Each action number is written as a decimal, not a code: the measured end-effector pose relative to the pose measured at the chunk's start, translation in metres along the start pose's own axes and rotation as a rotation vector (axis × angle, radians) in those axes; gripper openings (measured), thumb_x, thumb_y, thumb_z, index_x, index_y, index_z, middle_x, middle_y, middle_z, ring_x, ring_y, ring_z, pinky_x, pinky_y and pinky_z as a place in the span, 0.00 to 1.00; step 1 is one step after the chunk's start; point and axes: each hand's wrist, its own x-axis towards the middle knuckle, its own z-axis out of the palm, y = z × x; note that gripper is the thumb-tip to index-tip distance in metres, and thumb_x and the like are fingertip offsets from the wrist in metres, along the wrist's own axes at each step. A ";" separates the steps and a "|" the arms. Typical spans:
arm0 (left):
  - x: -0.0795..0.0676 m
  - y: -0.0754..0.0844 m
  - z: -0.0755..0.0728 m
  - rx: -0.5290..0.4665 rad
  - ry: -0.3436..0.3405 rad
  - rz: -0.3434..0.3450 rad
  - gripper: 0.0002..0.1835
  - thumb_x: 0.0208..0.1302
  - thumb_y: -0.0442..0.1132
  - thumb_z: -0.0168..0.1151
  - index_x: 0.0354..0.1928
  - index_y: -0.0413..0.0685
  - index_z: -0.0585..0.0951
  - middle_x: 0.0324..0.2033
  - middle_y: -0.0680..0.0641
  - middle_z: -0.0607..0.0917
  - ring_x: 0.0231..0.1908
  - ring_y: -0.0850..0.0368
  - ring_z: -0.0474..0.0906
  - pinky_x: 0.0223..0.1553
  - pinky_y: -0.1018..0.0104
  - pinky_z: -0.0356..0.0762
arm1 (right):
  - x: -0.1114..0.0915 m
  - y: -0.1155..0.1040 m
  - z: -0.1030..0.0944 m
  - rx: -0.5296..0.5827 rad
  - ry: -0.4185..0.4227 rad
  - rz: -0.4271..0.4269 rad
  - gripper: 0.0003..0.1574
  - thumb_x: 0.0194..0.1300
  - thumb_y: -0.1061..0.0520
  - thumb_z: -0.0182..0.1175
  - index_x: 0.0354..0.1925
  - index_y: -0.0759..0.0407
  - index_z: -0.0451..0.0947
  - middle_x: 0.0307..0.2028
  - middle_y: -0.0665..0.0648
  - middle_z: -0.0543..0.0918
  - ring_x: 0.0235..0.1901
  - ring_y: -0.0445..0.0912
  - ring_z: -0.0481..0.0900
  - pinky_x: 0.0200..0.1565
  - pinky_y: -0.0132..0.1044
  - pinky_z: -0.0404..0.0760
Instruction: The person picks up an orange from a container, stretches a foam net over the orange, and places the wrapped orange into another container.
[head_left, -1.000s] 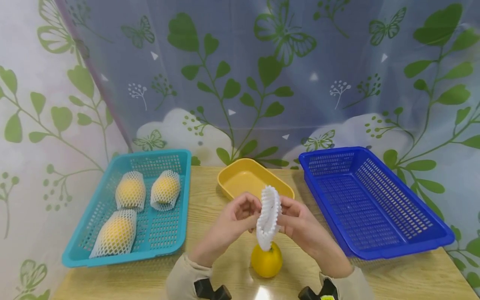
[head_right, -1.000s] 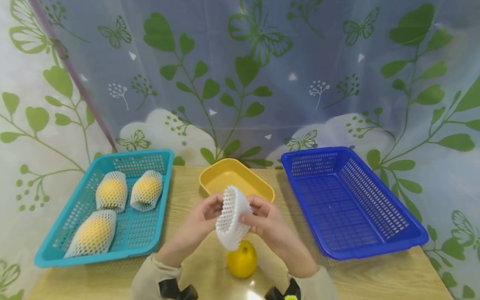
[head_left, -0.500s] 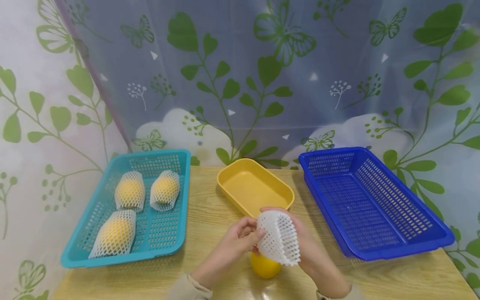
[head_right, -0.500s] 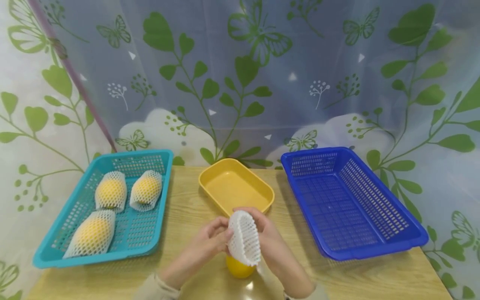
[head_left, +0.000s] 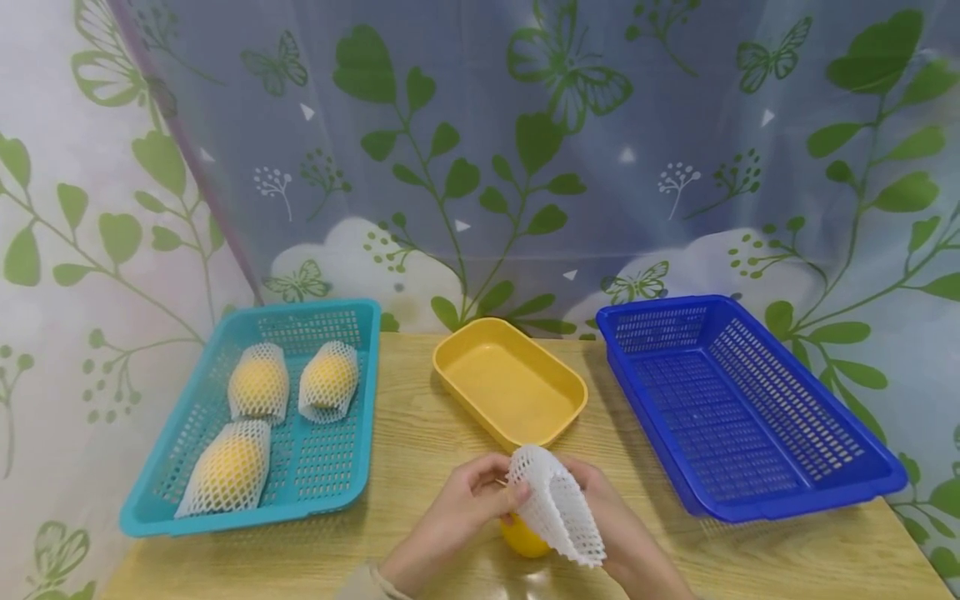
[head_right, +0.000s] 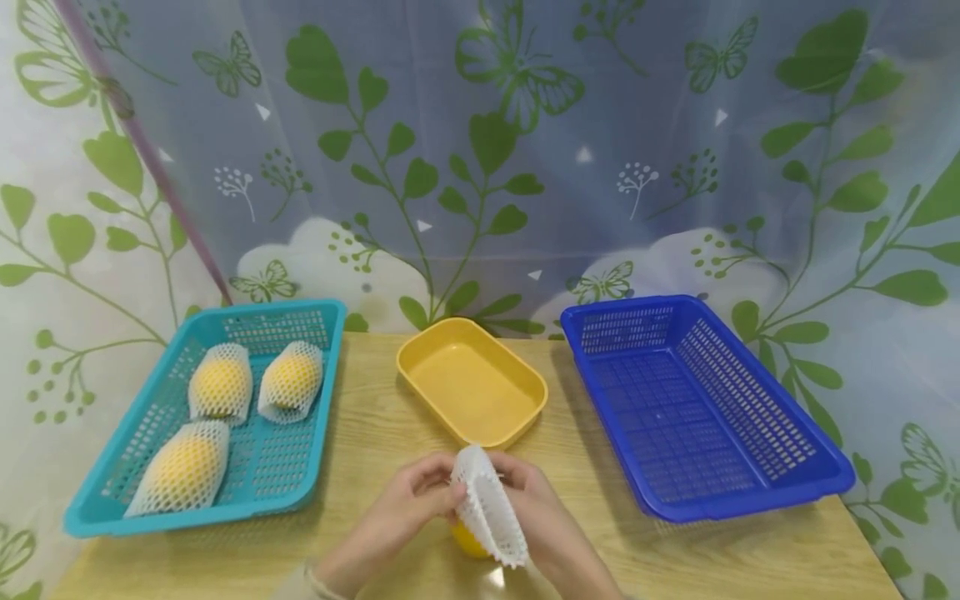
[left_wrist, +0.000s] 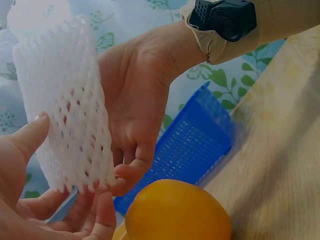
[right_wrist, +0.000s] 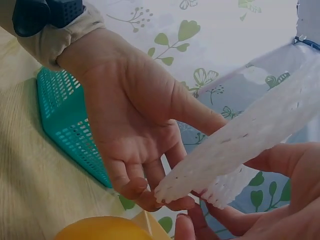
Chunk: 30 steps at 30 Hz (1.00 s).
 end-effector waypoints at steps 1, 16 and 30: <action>-0.001 -0.001 0.000 -0.003 0.012 0.000 0.19 0.60 0.40 0.64 0.48 0.35 0.75 0.39 0.47 0.81 0.36 0.58 0.77 0.38 0.66 0.75 | 0.000 0.001 0.000 0.007 -0.006 0.004 0.20 0.68 0.57 0.51 0.56 0.65 0.71 0.37 0.53 0.82 0.34 0.42 0.79 0.35 0.33 0.79; -0.009 -0.009 0.001 -0.132 0.084 0.061 0.11 0.57 0.32 0.65 0.43 0.39 0.79 0.41 0.49 0.81 0.42 0.57 0.78 0.44 0.65 0.77 | 0.001 0.015 -0.007 0.078 -0.019 -0.046 0.12 0.67 0.62 0.50 0.45 0.58 0.79 0.39 0.52 0.84 0.39 0.43 0.80 0.46 0.35 0.76; -0.011 -0.001 -0.006 -0.674 -0.157 0.197 0.13 0.66 0.26 0.41 0.37 0.47 0.75 0.38 0.51 0.81 0.40 0.59 0.77 0.49 0.68 0.73 | 0.004 0.015 -0.010 0.397 -0.142 -0.238 0.23 0.68 0.69 0.35 0.44 0.58 0.77 0.41 0.50 0.80 0.43 0.41 0.76 0.50 0.33 0.72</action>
